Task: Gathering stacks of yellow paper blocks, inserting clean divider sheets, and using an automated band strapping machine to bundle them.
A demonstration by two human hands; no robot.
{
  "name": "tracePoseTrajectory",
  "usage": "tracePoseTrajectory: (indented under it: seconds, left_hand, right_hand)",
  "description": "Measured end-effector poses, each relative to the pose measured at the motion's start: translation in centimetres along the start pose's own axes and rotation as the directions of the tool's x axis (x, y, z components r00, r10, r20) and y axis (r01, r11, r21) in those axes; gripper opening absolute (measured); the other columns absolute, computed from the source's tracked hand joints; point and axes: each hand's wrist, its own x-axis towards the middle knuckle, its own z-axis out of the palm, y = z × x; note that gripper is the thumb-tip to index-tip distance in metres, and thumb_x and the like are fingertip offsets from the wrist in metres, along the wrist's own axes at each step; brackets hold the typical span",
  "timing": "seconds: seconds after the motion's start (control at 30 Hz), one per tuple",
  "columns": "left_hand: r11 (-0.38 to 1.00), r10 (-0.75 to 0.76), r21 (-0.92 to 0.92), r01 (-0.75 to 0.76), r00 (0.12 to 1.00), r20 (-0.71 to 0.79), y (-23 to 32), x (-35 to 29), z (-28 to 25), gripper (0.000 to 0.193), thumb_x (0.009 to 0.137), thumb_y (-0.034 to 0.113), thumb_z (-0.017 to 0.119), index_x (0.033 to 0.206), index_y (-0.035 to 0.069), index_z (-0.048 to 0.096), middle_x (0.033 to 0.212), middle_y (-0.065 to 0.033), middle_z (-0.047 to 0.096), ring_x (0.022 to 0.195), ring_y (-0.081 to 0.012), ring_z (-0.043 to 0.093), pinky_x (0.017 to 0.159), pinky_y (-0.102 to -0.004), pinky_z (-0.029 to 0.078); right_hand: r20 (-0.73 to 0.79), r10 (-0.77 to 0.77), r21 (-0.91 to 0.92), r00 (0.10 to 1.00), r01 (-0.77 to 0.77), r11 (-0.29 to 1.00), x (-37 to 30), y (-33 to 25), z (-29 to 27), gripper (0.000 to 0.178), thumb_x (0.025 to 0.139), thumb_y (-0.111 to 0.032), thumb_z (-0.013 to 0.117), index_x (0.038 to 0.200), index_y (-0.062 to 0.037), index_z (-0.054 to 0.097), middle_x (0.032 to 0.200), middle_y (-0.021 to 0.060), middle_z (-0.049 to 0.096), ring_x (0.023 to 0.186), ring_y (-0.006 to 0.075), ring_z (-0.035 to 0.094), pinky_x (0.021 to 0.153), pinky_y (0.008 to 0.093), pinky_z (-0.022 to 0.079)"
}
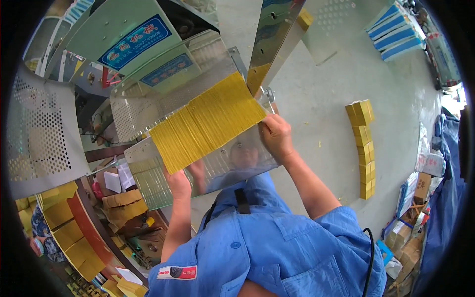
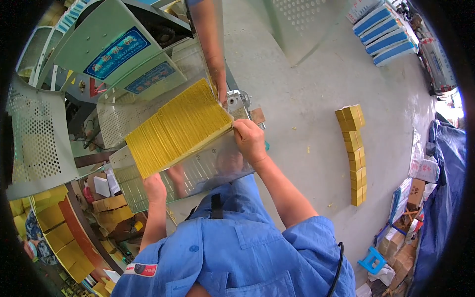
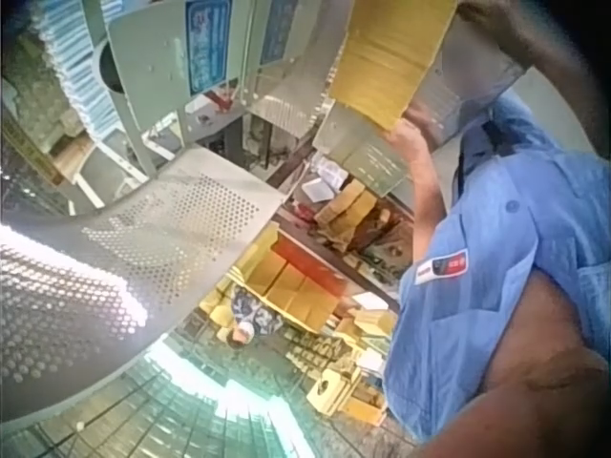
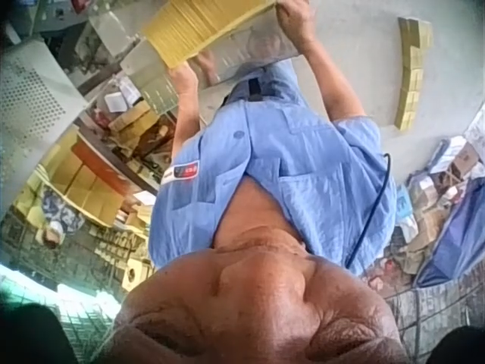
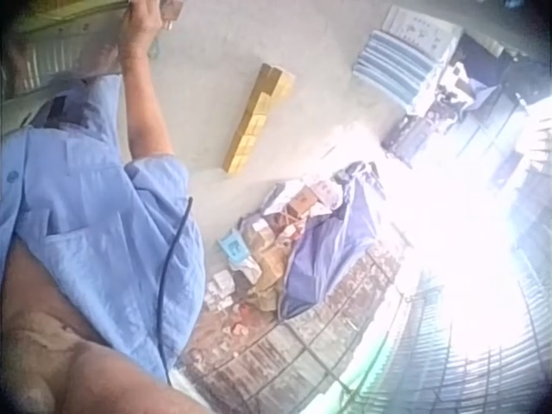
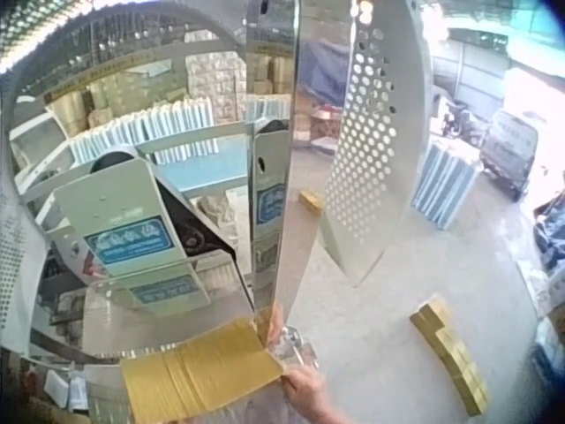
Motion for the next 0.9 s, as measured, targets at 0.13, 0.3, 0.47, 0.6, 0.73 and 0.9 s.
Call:
tracePoseTrajectory:
  seconds: [0.13,0.3,0.47,0.6,0.73,0.9]
  left_hand:
    - [1.0,-0.025,0.009,0.025,1.0,0.018,0.3,0.1,0.0,0.029,0.097,0.013,0.049,0.123,0.0,0.055,0.121,-0.0078,0.06,0.114,-0.0166,0.055,0.098,-0.0295,0.041]
    - [0.998,-0.056,-0.02,0.056,0.998,0.015,0.2,0.1,-0.5,0.031,0.096,0.011,0.048,0.123,-0.001,0.055,0.125,-0.0098,0.058,0.118,-0.0197,0.054,0.102,-0.0319,0.041]
    - [0.999,-0.048,0.014,0.048,0.999,0.02,0.4,0.1,-0.7,0.032,0.099,0.017,0.049,0.127,0.002,0.054,0.118,-0.0052,0.061,0.109,-0.0139,0.056,0.092,-0.0274,0.044]
    - [0.998,-0.055,-0.026,0.054,0.999,-0.003,0.9,0.0,0.3,0.032,0.099,0.015,0.048,0.129,0.002,0.054,0.119,-0.0052,0.061,0.109,-0.0142,0.057,0.093,-0.0269,0.044]
    - [0.999,-0.047,0.014,0.047,0.999,0.005,0.9,0.0,0.2,0.032,0.1,0.015,0.048,0.128,0.002,0.054,0.119,-0.0054,0.061,0.109,-0.0147,0.056,0.094,-0.0269,0.043]
    - [0.999,-0.022,0.028,0.022,1.0,-0.009,0.1,-0.1,-0.7,0.033,0.1,0.016,0.047,0.128,0.0,0.053,0.119,-0.0062,0.06,0.109,-0.0161,0.056,0.094,-0.0282,0.043]
  right_hand:
    - [0.0,-0.022,-0.024,1.0,0.022,0.999,0.0,0.7,0.5,0.014,0.076,0.004,0.064,0.088,-0.0041,0.065,0.089,0.0099,0.068,0.08,0.0299,0.066,0.069,0.0387,0.054]
    - [0.069,-0.061,-0.044,0.996,0.064,0.997,0.5,0.4,-0.9,0.019,0.077,0.005,0.061,0.093,-0.004,0.066,0.095,0.0106,0.068,0.087,0.0307,0.065,0.075,0.0375,0.054]
    - [0.026,0.128,0.156,0.991,-0.13,0.979,2.1,-2.1,-2.4,0.033,0.08,0.006,0.055,0.108,-0.004,0.067,0.104,0.0124,0.068,0.098,0.0269,0.065,0.085,0.0336,0.052]
    - [0.217,0.303,0.421,0.928,-0.369,0.829,1.6,-1.1,-1.2,0.036,0.087,0.004,0.051,0.118,-0.0033,0.065,0.105,0.0092,0.069,0.099,0.0165,0.064,0.087,0.0284,0.05]
    - [0.252,0.379,0.52,0.89,-0.455,0.723,1.9,-1.9,-0.4,0.03,0.092,0.002,0.051,0.119,-0.0022,0.065,0.101,0.0062,0.069,0.096,0.0122,0.063,0.086,0.0256,0.049]
    - [0.311,0.349,0.585,0.884,-0.468,0.662,2.1,-2.5,-0.1,0.029,0.093,0.0,0.052,0.12,-0.0019,0.064,0.101,0.0059,0.067,0.096,0.0137,0.061,0.088,0.0257,0.047]
